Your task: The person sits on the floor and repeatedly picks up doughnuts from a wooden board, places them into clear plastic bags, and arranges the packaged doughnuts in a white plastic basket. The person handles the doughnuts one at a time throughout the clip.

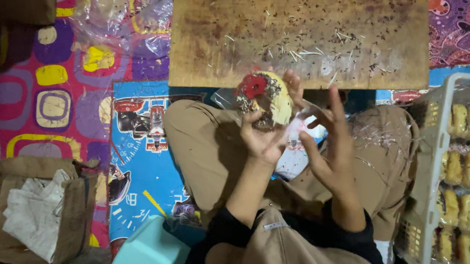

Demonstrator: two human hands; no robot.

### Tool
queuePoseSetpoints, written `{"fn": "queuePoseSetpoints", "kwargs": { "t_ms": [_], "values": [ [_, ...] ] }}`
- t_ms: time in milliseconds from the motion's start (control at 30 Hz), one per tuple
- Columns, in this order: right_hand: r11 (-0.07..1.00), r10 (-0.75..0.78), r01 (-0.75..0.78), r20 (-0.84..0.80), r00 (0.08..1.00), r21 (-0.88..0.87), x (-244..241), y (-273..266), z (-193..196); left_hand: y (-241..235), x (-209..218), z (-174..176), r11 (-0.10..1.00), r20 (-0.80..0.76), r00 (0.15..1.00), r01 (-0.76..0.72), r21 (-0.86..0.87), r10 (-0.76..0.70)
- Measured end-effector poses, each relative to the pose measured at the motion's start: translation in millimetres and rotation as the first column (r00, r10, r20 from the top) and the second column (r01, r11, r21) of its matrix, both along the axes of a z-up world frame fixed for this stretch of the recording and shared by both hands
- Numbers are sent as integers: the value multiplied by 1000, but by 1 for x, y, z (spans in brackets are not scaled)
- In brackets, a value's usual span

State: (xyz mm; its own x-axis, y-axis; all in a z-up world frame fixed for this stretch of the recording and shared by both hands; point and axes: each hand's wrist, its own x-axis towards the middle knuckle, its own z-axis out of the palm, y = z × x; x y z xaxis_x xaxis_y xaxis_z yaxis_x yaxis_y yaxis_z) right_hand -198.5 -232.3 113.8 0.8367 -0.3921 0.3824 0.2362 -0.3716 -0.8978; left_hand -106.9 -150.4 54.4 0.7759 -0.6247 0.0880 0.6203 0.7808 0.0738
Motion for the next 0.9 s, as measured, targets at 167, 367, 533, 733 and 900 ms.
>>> {"fn": "queuePoseSetpoints", "kwargs": {
  "t_ms": [167, 367, 533, 733, 900],
  "values": [
    [982, -181, 179, 43, 983, 53, -5, 6, 0, 10, -22, -29, 940, 43, 998, 33, 338, -51],
    [911, 279, -361, -344, 896, -200, 0, -42, 31, 37, -1, -15, 395, 798, 550, -695, 602, -247],
    [978, 201, -191, -121, 972, 87, -27, -48, 63, 67, 5, 65, 385, 854, -49, -905, 182, -518],
    [890, 249, -215, 33, 968, -403, -22, -35, 57, 88, -9, 135, 486, 847, -296, -872, -51, -442],
    [732, 212, 37, 279, 937, -680, -15, -24, 37, 93, -20, 141, 304, 910, -27, -946, 110, -414]
  ]
}}
